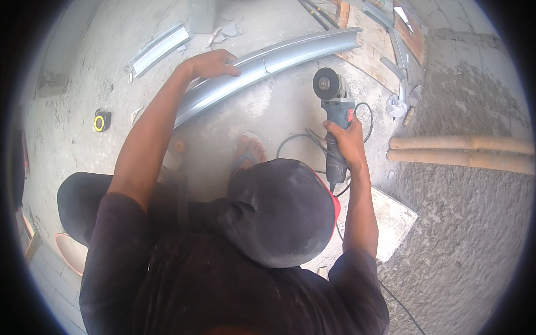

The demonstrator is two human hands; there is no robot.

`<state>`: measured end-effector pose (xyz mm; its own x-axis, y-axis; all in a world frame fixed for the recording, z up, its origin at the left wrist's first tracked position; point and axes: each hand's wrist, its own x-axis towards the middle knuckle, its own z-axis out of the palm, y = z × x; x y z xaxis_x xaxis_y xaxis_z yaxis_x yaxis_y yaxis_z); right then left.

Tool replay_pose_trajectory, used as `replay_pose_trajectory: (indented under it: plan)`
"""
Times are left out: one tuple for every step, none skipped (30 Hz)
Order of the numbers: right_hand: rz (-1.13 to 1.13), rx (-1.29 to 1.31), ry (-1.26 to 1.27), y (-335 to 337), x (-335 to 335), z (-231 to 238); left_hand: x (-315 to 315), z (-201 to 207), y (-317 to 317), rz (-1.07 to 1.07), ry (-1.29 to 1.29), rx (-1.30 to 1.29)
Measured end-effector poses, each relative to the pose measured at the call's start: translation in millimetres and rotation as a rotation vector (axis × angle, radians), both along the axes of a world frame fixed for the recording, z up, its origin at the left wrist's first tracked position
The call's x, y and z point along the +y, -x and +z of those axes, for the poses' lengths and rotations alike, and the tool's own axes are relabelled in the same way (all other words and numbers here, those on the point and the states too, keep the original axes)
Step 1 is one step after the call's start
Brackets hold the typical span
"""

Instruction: The person measures and marks metal strips with a tape measure and marker, then uses an angle grinder to cut the strips into smaller pieces. The person arranges the cut pieces on the floor.

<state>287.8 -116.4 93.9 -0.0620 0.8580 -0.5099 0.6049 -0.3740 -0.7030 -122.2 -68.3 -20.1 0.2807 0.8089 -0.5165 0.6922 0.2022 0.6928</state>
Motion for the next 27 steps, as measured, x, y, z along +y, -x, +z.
replay_pose_trajectory:
  plan:
    - [0.022, 0.004, -0.009, -3.6, 1.9, -0.2, -4.1, -12.2, -7.3, 0.071, -0.101, 0.042]
    - [0.038, 0.014, -0.044, -1.2, 5.3, -0.3, -5.4, -28.8, -15.7, 0.14, -0.207, 0.083]
    - [0.057, 0.019, -0.07, 4.0, 4.5, -1.4, -11.5, -32.7, -22.8, 0.211, -0.305, 0.121]
    - [0.077, 0.025, -0.094, 8.5, 5.1, -3.3, -18.4, -36.6, -28.5, 0.17, -0.316, 0.235]
    - [0.097, 0.011, -0.104, 9.3, 7.7, -8.7, -28.3, -33.8, -40.5, 0.125, -0.327, 0.344]
    - [0.117, 0.0, -0.108, 9.6, 9.3, -17.2, -38.8, -31.1, -50.7, 0.078, -0.333, 0.455]
    - [0.138, -0.01, -0.111, 10.3, 10.4, -25.9, -45.7, -30.3, -58.3, 0.061, -0.324, 0.503]
    - [0.156, -0.014, -0.097, 13.6, 12.4, -34.5, -48.4, -37.3, -58.1, 0.082, -0.348, 0.511]
    - [0.175, -0.017, -0.082, 17.5, 14.0, -43.0, -51.9, -45.3, -57.9, 0.104, -0.373, 0.519]
    - [0.194, -0.02, -0.068, 22.2, 16.8, -51.0, -53.3, -52.4, -56.3, 0.126, -0.397, 0.527]
    - [0.21, -0.027, -0.032, 25.6, 20.6, -58.2, -50.0, -50.6, -54.9, 0.128, -0.374, 0.493]
    - [0.206, -0.029, -0.04, 28.2, 21.0, -66.0, -43.7, -48.4, -51.1, 0.132, -0.352, 0.459]
    - [0.202, -0.03, -0.048, 30.4, 20.1, -74.2, -41.0, -46.2, -49.7, 0.135, -0.329, 0.425]
    - [0.202, -0.027, -0.061, 34.9, 22.6, -79.8, -41.9, -46.9, -50.5, 0.149, -0.338, 0.441]
    - [0.213, -0.046, -0.064, 38.3, 26.7, -84.0, -43.4, -47.7, -54.0, 0.162, -0.347, 0.456]
    - [0.223, -0.065, -0.069, 41.4, 31.1, -87.8, -43.7, -48.3, -55.7, 0.175, -0.357, 0.471]
    - [0.233, -0.087, -0.07, 44.0, 33.9, -89.6, -44.4, -48.4, -56.4, 0.183, -0.362, 0.471]
    - [0.249, -0.106, -0.072, 46.0, 36.7, -90.9, -44.9, -48.4, -56.8, 0.191, -0.367, 0.47]
    - [0.264, -0.125, -0.075, 47.5, 39.4, -91.8, -45.3, -48.4, -56.7, 0.199, -0.372, 0.468]
    - [0.278, -0.144, -0.079, 49.0, 42.3, -92.0, -43.9, -46.9, -54.8, 0.183, -0.355, 0.459]
    - [0.291, -0.15, -0.082, 49.4, 44.7, -92.6, -41.8, -45.3, -51.5, 0.167, -0.339, 0.449]
    - [0.304, -0.156, -0.085, 49.2, 46.8, -93.0, -40.0, -43.8, -49.2, 0.15, -0.322, 0.438]
    - [0.317, -0.16, -0.086, 49.4, 47.5, -93.2, -40.0, -44.7, -47.4, 0.146, -0.329, 0.435]
    - [0.313, -0.162, -0.076, 49.2, 48.0, -93.2, -40.0, -45.6, -46.0, 0.142, -0.336, 0.431]
    - [0.309, -0.165, -0.066, 48.8, 48.4, -92.9, -39.8, -46.6, -45.5, 0.137, -0.343, 0.427]
    - [0.306, -0.166, -0.055, 50.3, 48.5, -91.8, -39.6, -46.3, -45.4, 0.144, -0.335, 0.428]
    - [0.308, -0.172, -0.053, 51.4, 47.8, -90.2, -39.1, -46.1, -46.1, 0.15, -0.327, 0.429]
